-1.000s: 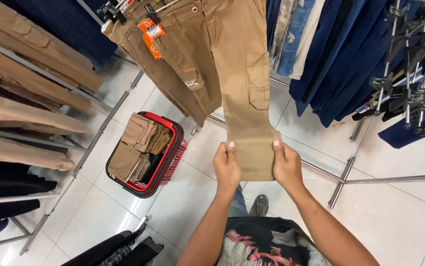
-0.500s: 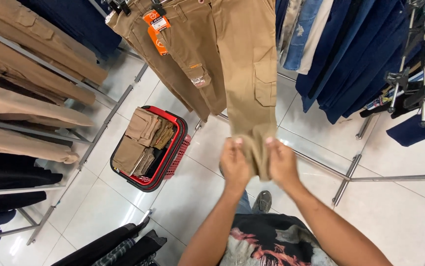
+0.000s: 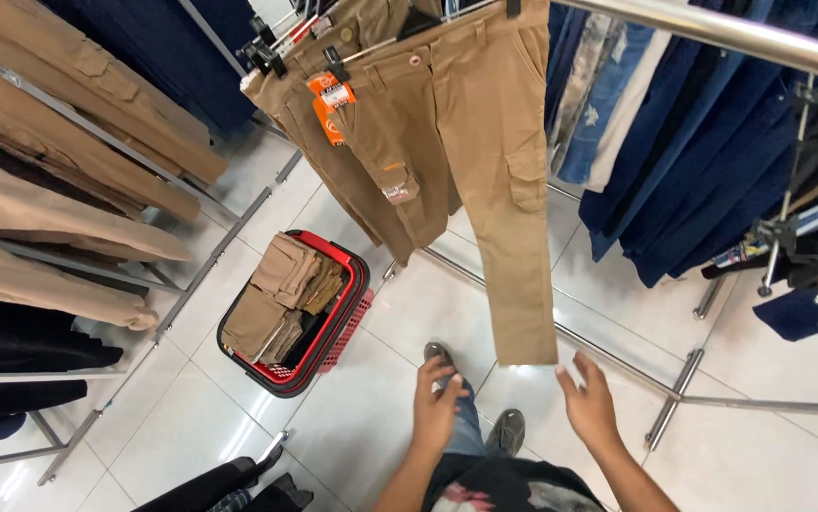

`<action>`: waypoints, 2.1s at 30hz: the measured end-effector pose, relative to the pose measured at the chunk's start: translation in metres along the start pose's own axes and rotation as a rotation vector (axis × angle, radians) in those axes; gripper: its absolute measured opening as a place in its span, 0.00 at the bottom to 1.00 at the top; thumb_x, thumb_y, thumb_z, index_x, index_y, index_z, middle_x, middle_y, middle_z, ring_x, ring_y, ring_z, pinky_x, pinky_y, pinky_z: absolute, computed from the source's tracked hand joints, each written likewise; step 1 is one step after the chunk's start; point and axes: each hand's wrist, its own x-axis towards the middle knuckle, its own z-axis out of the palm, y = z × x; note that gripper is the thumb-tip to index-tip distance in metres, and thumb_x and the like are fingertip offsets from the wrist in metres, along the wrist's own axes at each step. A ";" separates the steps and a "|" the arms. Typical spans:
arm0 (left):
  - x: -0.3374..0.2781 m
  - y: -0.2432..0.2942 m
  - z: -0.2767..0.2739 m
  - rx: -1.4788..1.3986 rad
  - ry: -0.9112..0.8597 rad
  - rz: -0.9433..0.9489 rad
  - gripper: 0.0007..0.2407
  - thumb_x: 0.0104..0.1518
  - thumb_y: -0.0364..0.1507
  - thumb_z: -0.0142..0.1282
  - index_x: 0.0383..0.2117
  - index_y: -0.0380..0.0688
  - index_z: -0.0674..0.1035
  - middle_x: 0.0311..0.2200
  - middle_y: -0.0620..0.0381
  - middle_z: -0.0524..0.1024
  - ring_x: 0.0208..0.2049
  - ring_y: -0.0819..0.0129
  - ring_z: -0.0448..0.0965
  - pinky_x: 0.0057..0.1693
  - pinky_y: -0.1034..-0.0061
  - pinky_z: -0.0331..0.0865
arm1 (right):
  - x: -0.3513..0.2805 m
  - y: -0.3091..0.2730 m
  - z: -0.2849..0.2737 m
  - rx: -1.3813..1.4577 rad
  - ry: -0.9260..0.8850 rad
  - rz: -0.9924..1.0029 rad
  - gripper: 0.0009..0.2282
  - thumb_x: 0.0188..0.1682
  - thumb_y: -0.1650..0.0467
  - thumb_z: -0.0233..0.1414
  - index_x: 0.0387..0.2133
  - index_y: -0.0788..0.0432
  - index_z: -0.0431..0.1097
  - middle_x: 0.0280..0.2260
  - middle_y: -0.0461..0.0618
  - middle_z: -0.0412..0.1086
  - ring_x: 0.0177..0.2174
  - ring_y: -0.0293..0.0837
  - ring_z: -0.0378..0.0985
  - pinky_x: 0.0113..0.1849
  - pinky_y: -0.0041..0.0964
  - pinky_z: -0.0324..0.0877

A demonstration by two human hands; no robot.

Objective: Taking pants from a basket, unfolding them, and hanging them on a retail clothing rack.

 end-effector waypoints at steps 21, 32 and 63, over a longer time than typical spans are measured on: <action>0.207 0.370 -0.041 0.188 0.353 0.884 0.31 0.57 0.29 0.68 0.68 0.43 0.66 0.68 0.51 0.65 0.71 0.58 0.64 0.73 0.62 0.59 | 0.072 -0.419 0.066 0.000 0.203 -1.443 0.18 0.57 0.75 0.55 0.59 0.71 0.66 0.56 0.65 0.71 0.60 0.63 0.72 0.65 0.56 0.67; 0.251 0.427 -0.033 0.351 0.035 0.719 0.11 0.65 0.36 0.60 0.48 0.48 0.85 0.21 0.67 0.73 0.25 0.73 0.64 0.37 0.75 0.65 | 0.109 -0.564 0.110 -0.707 0.952 -1.398 0.17 0.51 0.63 0.66 0.53 0.51 0.83 0.53 0.50 0.72 0.52 0.52 0.74 0.48 0.49 0.47; 0.210 0.058 -0.158 0.492 0.375 0.133 0.34 0.63 0.39 0.56 0.74 0.70 0.51 0.53 0.49 0.75 0.55 0.54 0.76 0.58 0.64 0.68 | 0.155 -0.443 0.157 -0.415 0.368 -1.256 0.32 0.53 0.61 0.58 0.72 0.54 0.61 0.76 0.70 0.43 0.74 0.71 0.33 0.65 0.79 0.32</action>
